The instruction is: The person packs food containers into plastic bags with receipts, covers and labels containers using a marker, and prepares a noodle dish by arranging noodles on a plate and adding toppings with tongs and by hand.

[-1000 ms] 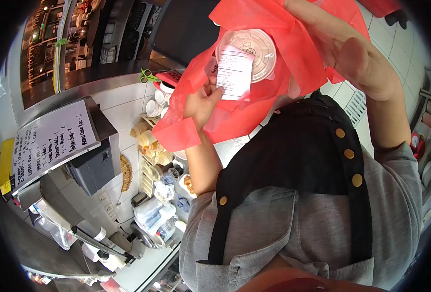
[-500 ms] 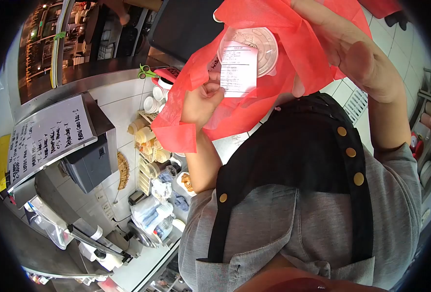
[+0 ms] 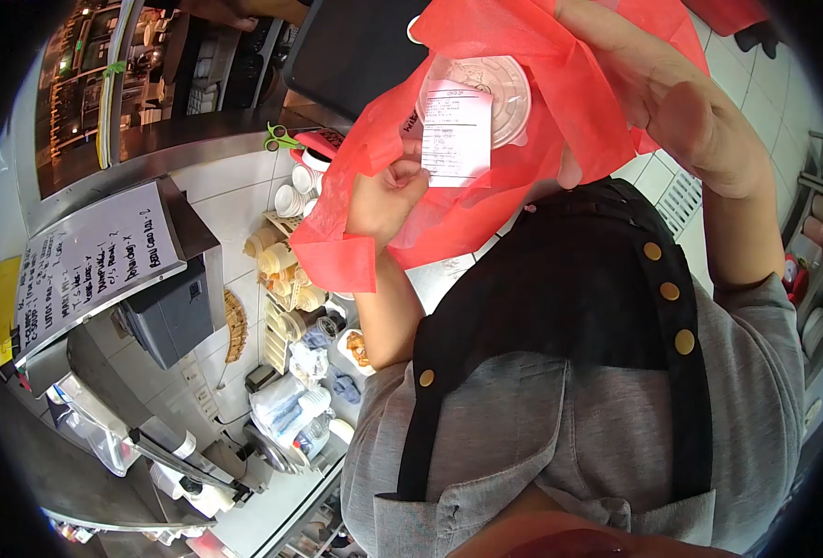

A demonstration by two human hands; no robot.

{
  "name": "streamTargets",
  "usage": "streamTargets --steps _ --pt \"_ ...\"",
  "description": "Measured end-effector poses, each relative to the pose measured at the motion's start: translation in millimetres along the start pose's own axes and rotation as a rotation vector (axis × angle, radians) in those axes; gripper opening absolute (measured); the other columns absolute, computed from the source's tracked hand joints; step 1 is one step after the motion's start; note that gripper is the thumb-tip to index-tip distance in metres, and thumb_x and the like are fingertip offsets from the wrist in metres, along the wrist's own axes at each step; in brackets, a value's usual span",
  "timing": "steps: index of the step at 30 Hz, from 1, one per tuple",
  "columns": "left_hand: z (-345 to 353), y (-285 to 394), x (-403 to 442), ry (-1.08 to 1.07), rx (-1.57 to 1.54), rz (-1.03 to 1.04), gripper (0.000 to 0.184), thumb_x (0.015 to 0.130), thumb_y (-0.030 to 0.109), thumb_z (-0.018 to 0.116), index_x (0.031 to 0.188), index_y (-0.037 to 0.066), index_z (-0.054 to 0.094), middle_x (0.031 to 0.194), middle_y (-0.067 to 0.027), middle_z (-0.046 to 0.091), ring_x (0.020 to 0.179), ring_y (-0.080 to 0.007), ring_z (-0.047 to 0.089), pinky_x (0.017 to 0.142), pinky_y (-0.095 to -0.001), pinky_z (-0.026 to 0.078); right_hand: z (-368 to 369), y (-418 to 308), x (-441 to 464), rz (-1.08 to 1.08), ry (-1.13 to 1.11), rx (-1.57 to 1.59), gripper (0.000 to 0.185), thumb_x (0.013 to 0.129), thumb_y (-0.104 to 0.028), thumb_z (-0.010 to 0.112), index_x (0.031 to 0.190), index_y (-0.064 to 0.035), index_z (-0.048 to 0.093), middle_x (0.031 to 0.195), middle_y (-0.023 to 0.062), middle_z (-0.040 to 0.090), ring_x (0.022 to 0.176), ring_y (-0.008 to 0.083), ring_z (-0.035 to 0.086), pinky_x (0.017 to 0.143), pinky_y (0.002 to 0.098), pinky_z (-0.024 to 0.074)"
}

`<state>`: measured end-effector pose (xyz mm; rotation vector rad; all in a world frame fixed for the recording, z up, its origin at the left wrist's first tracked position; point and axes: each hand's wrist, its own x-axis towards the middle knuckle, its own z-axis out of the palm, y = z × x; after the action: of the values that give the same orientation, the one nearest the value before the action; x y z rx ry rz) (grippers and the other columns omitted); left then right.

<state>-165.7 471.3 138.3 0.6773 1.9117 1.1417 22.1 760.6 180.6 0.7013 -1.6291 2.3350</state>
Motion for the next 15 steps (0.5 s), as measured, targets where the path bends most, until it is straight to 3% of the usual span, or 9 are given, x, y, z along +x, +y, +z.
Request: streamTargets --steps 15 --pt "0 -1 -1 0.012 -0.007 0.003 0.035 0.087 -0.017 0.057 0.120 -0.008 0.053 0.114 -0.0134 0.063 0.098 -0.0169 0.068 0.090 -0.0283 0.052 2 0 -1 -0.037 0.012 -0.047 0.058 0.104 -0.021 0.055 0.156 -0.0111 0.032 0.132 0.0138 0.049 0.104 0.0216 0.059 0.091 0.0242 0.0522"
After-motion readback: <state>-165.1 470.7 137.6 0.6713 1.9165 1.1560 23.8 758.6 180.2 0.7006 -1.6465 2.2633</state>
